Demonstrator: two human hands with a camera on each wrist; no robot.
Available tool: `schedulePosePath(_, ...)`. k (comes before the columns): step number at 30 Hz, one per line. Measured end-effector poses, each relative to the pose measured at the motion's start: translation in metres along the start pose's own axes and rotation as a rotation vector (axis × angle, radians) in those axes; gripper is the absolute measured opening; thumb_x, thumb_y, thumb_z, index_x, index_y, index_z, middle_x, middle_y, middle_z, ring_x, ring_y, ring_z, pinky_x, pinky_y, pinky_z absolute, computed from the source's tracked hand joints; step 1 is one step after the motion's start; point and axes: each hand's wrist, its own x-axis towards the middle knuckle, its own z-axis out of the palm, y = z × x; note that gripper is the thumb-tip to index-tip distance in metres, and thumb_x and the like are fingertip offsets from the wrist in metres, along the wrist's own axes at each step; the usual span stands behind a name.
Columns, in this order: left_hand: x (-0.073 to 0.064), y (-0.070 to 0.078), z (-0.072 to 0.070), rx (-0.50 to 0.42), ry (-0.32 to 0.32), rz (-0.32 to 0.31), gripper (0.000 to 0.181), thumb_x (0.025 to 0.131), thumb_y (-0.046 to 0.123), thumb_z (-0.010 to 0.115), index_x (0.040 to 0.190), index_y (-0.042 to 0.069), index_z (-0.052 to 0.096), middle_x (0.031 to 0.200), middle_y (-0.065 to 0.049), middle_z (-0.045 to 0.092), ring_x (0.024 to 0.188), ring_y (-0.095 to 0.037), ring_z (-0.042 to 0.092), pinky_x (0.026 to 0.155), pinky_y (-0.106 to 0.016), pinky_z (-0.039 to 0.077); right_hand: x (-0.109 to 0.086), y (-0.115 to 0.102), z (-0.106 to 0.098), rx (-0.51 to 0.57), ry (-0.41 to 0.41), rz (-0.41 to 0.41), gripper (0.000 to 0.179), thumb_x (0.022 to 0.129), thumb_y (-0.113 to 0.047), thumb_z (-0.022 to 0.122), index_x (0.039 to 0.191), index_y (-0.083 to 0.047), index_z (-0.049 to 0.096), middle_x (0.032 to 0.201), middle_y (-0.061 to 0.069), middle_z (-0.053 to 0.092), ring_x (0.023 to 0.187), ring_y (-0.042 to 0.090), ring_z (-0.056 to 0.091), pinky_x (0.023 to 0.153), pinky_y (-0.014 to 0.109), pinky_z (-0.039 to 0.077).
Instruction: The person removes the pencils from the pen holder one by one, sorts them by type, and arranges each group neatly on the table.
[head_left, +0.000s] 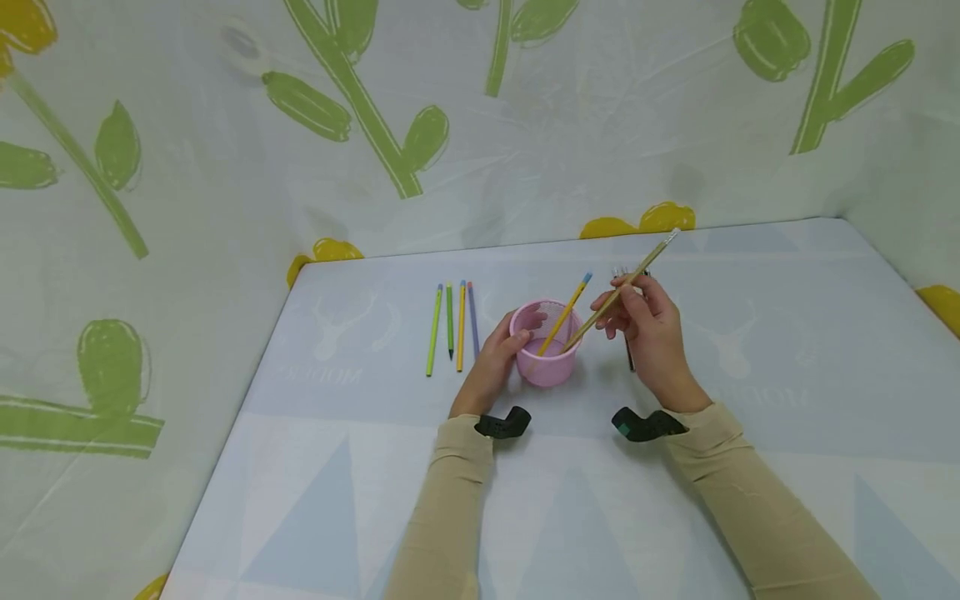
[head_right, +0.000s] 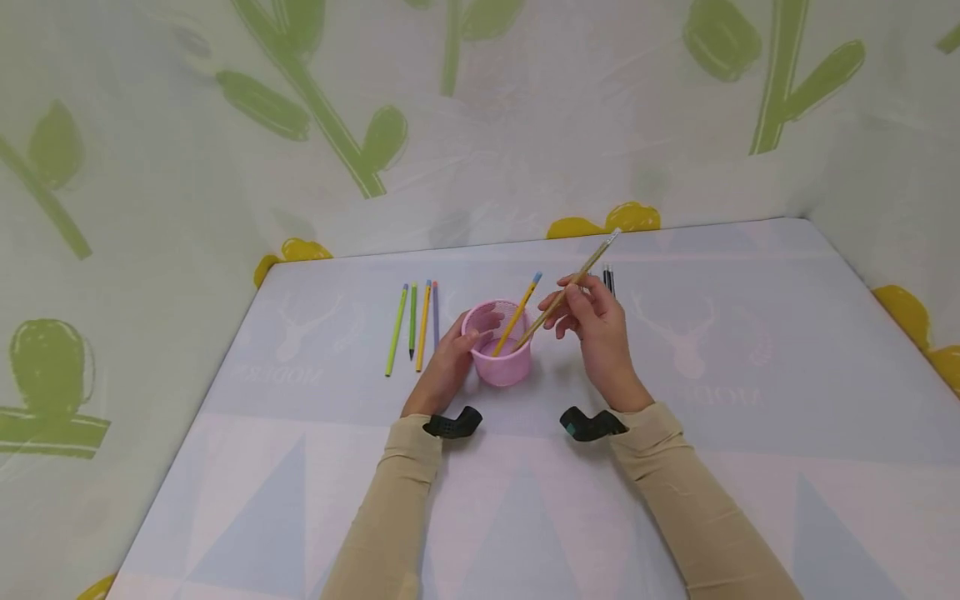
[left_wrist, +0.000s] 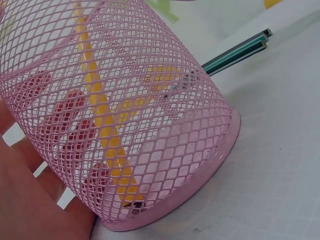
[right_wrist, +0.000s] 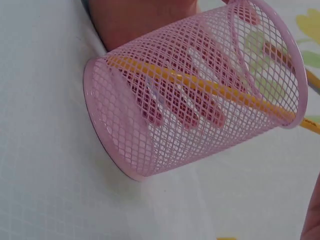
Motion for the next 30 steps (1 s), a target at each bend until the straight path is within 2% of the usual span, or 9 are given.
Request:
schedulePosePath(4, 0.0, 0.0, 0.0, -0.001, 0.001, -0.004, 0.042, 0.094, 0.019, 0.035, 0.135, 0.009, 0.034, 0.133, -0.012, 0.041, 0.124, -0.022, 0.035, 0.102, -0.034, 0.026, 0.002, 0.0, -0.003, 0.073, 0.044, -0.019, 0.026, 0.096, -0.018, 0.039, 0.113, 0.001, 0.041, 0.086, 0.016, 0.061, 0.057, 0.023, 0.053, 0.048, 0.024, 0.045)
schedulePosePath(12, 0.0, 0.0, 0.0, -0.004, 0.011, -0.01, 0.042, 0.094, 0.019, 0.035, 0.134, 0.01, 0.035, 0.133, -0.012, 0.042, 0.124, -0.021, 0.035, 0.102, -0.033, 0.026, 0.004, 0.005, -0.013, 0.205, 0.157, 0.001, 0.03, 0.096, -0.018, 0.037, 0.118, 0.002, 0.039, 0.082, 0.015, 0.058, 0.054, 0.019, 0.052, 0.047, 0.022, 0.046)
schedulePosePath(15, 0.0, 0.0, 0.001, 0.001, 0.01, -0.011, 0.041, 0.094, 0.02, 0.036, 0.134, 0.011, 0.036, 0.133, -0.01, 0.042, 0.123, -0.021, 0.035, 0.102, -0.033, 0.026, 0.004, 0.007, -0.018, 0.25, 0.162, 0.068, 0.034, 0.096, -0.018, 0.039, 0.121, 0.004, 0.038, 0.08, 0.013, 0.058, 0.053, 0.017, 0.05, 0.048, 0.022, 0.047)
schedulePosePath(17, 0.0, 0.0, 0.001, 0.002, 0.01, -0.015, 0.041, 0.094, 0.021, 0.036, 0.134, 0.012, 0.036, 0.133, -0.01, 0.042, 0.123, -0.02, 0.035, 0.102, -0.033, 0.026, 0.004, 0.009, -0.02, 0.242, 0.157, 0.14, 0.035, 0.095, -0.018, 0.041, 0.123, 0.004, 0.039, 0.079, 0.012, 0.057, 0.052, 0.016, 0.049, 0.049, 0.021, 0.047)
schedulePosePath(20, 0.001, -0.005, 0.0, -0.005, 0.014, -0.012, 0.041, 0.094, 0.023, 0.037, 0.134, 0.014, 0.037, 0.132, -0.007, 0.044, 0.123, -0.019, 0.036, 0.102, -0.034, 0.026, 0.006, 0.011, -0.022, 0.136, 0.151, 0.267, 0.036, 0.095, -0.017, 0.043, 0.127, -0.002, 0.041, 0.08, 0.01, 0.056, 0.054, 0.014, 0.047, 0.05, 0.02, 0.046)
schedulePosePath(24, 0.001, -0.005, 0.0, -0.004, 0.009, -0.012, 0.041, 0.094, 0.022, 0.036, 0.134, 0.014, 0.037, 0.132, -0.007, 0.043, 0.123, -0.018, 0.035, 0.102, -0.033, 0.026, 0.007, 0.016, -0.025, -0.138, 0.127, 0.395, 0.039, 0.094, -0.015, 0.042, 0.133, -0.013, 0.04, 0.089, 0.011, 0.053, 0.062, 0.014, 0.045, 0.055, 0.021, 0.044)
schedulePosePath(30, 0.001, -0.001, 0.0, 0.002, 0.002, -0.012, 0.041, 0.094, 0.02, 0.035, 0.134, 0.012, 0.036, 0.132, -0.01, 0.042, 0.124, -0.02, 0.035, 0.102, -0.033, 0.026, 0.008, 0.026, -0.032, -0.546, -0.022, 0.5, 0.053, 0.09, -0.015, 0.047, 0.14, -0.018, 0.029, 0.105, 0.016, 0.052, 0.071, 0.018, 0.048, 0.06, 0.025, 0.044)
